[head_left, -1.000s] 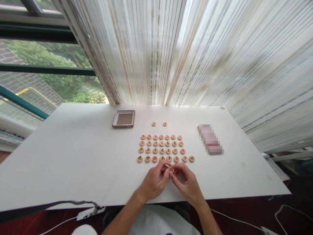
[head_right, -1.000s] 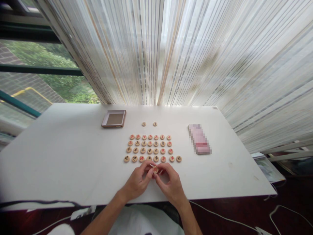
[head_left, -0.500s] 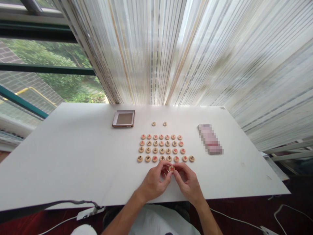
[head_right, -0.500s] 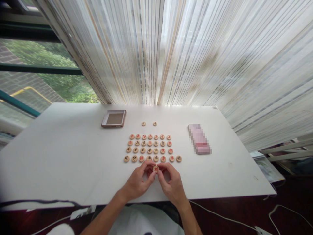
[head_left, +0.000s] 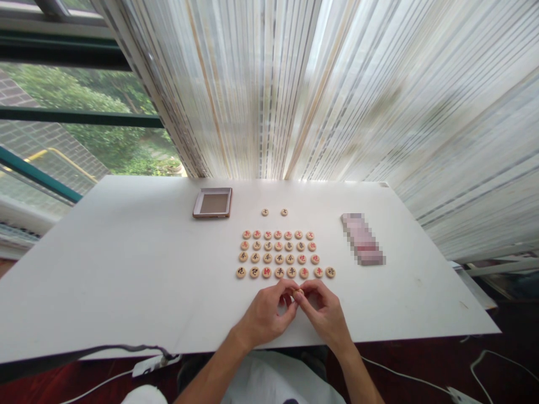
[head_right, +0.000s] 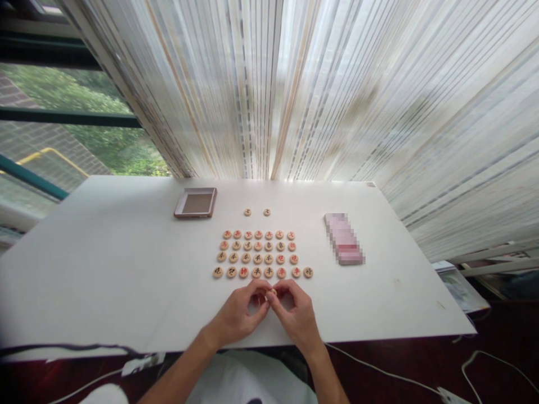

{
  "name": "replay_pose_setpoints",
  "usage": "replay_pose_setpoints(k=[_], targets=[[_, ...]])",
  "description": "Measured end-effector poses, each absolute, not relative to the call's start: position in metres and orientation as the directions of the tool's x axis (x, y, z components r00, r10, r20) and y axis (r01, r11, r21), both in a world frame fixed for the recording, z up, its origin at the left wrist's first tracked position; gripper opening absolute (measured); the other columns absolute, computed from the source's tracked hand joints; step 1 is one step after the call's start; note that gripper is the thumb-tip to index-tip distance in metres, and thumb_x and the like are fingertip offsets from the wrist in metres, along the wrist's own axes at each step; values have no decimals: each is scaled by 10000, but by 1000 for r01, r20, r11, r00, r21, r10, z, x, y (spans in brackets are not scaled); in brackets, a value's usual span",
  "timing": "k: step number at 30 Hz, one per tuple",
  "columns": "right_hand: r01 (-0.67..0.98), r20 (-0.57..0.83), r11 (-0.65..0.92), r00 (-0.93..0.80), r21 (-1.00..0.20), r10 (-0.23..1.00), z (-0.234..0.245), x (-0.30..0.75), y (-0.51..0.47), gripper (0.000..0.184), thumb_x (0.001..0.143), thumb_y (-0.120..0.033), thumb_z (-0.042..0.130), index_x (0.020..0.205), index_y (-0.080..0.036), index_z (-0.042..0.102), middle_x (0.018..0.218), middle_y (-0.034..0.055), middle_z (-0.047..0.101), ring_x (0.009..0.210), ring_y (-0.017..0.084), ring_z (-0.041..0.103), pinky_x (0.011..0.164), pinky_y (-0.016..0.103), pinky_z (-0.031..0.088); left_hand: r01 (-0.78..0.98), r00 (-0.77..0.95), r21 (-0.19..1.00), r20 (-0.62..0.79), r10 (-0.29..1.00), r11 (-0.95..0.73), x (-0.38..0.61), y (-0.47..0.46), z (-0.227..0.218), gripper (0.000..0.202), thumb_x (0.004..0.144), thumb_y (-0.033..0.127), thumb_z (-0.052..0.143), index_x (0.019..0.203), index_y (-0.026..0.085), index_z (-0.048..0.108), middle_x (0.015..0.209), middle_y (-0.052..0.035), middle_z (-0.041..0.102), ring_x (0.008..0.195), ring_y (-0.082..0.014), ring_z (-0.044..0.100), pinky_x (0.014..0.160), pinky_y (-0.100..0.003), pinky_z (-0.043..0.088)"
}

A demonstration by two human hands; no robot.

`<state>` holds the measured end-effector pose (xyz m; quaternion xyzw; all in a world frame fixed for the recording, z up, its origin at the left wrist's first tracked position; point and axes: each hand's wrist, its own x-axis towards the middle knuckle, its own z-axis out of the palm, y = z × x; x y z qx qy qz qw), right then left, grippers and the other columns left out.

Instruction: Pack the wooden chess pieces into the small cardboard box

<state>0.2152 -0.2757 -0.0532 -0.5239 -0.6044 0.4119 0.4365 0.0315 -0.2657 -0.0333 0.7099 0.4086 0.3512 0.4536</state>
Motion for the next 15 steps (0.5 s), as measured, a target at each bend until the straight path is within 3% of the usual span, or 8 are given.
replay_pose_setpoints(k=[15], targets=[[230, 103, 119, -79, -966, 992, -54, 215, -277, 108, 963, -325, 637, 1025, -238, 656, 932, 44, 713, 855, 210, 717, 801, 330, 592, 311, 421, 914, 113, 900, -260, 32, -265, -36, 197, 956, 228, 560, 1153, 226, 563, 930, -17, 705, 773, -154, 657, 742, -259, 521]])
